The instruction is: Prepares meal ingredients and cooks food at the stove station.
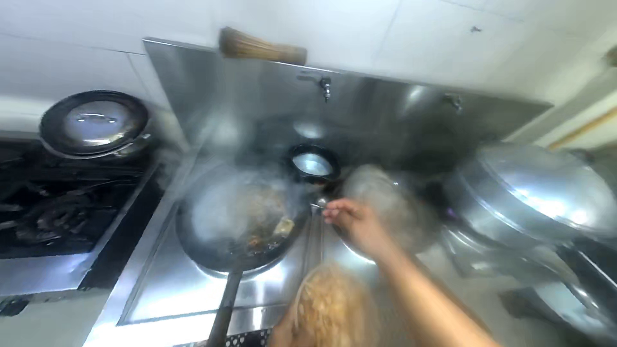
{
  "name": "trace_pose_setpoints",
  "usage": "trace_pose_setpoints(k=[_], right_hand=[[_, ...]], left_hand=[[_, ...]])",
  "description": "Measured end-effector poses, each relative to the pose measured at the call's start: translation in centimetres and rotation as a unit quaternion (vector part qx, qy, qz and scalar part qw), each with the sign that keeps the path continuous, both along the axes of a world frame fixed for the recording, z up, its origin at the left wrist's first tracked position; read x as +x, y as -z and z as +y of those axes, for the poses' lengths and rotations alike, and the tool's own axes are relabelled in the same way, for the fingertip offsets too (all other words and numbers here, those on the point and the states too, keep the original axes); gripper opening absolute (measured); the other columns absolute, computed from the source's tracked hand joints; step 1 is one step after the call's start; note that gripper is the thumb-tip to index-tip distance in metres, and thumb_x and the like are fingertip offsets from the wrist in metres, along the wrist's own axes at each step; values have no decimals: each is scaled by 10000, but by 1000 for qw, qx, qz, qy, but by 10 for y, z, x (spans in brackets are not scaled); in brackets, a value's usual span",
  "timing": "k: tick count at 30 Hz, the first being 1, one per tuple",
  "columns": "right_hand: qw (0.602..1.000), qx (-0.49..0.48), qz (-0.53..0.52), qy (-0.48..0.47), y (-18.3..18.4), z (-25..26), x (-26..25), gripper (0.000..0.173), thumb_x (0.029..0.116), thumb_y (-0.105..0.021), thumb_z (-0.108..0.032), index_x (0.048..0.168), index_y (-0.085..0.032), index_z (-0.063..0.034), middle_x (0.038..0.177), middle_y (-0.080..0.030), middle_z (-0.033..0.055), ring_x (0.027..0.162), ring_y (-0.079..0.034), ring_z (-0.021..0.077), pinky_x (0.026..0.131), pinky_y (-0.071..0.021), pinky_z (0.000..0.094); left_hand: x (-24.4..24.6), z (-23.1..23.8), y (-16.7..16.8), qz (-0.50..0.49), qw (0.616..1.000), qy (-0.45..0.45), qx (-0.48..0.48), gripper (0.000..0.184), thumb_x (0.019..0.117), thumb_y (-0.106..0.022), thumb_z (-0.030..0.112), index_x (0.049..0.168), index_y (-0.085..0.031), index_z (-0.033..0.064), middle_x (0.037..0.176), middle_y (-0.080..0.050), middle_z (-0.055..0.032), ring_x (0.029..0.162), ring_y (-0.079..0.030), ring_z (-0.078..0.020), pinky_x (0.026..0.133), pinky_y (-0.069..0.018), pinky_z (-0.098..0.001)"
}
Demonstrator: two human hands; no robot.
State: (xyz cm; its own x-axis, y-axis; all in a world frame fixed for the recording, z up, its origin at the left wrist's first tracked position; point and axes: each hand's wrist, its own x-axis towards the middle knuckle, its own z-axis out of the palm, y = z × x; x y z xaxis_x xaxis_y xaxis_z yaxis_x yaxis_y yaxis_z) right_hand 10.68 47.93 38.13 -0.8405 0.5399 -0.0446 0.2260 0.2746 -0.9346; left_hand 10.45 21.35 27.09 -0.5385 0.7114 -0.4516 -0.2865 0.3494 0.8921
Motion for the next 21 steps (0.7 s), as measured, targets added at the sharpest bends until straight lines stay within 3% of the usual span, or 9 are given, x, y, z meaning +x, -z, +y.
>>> trace_pose_setpoints(k=[4,7,9,12,13,16,19,21], right_hand=[[998,-41,18,46,10,0,93,203,1032,-561,-101,1130,-724,-31,1048,-770,72,979,-749,203,921,-629,373],[992,-20,35,123,34,3,146,205,1004,-579,-118,1108,-736,-36,1013,-771,56,927,-745,173,856,-632,343],[992,-27,-3,127,54,8,171,254,998,-610,-185,1185,-723,-55,1085,-758,44,970,-729,143,869,-617,329],[992,-52,-98,60,78,15,189,517,963,-673,-356,1418,-596,-124,1275,-689,27,1124,-680,135,958,-589,362],[991,-40,-119,44,82,16,190,536,957,-671,-395,1424,-597,-143,1281,-686,22,1136,-674,137,974,-580,380],[988,72,-134,24,91,20,200,324,1025,-537,-322,1239,-732,-176,1201,-736,7,1130,-682,133,1025,-537,417],[976,197,-39,81,106,17,222,331,1050,-476,-247,1187,-764,-161,1187,-754,0,1149,-689,115,1031,-549,380],[958,263,35,109,116,4,233,329,1057,-464,-219,1152,-769,-142,1230,-744,2,1246,-651,138,1093,-523,361]], left_hand=[[10,13,-5,9,1000,15,-2,555,979,-598,44,1507,-430,5,1034,-738,-163,637,-728,-259,554,-647,-446],[21,27,-9,9,999,34,3,565,979,-594,33,1516,-417,16,1075,-737,-163,645,-733,-270,545,-648,-450],[28,36,-12,19,998,56,-7,569,984,-581,36,1526,-407,22,1099,-735,-159,666,-739,-270,561,-653,-455],[40,51,-16,46,994,100,-20,582,979,-580,30,1529,-393,9,1103,-734,-165,678,-741,-269,573,-654,-459],[44,56,-18,58,991,120,-28,586,987,-580,46,1538,-382,18,1117,-731,-158,696,-744,-264,587,-656,-461],[59,71,-23,71,986,143,-48,540,1001,-564,59,1521,-420,45,1111,-731,-148,715,-744,-273,590,-651,-476],[72,78,-24,59,989,129,-43,512,996,-542,20,1497,-437,26,1055,-734,-161,672,-734,-281,560,-644,-468],[81,78,-23,56,992,108,-34,511,984,-537,-21,1486,-441,-4,1014,-746,-169,625,-726,-279,530,-641,-455]])
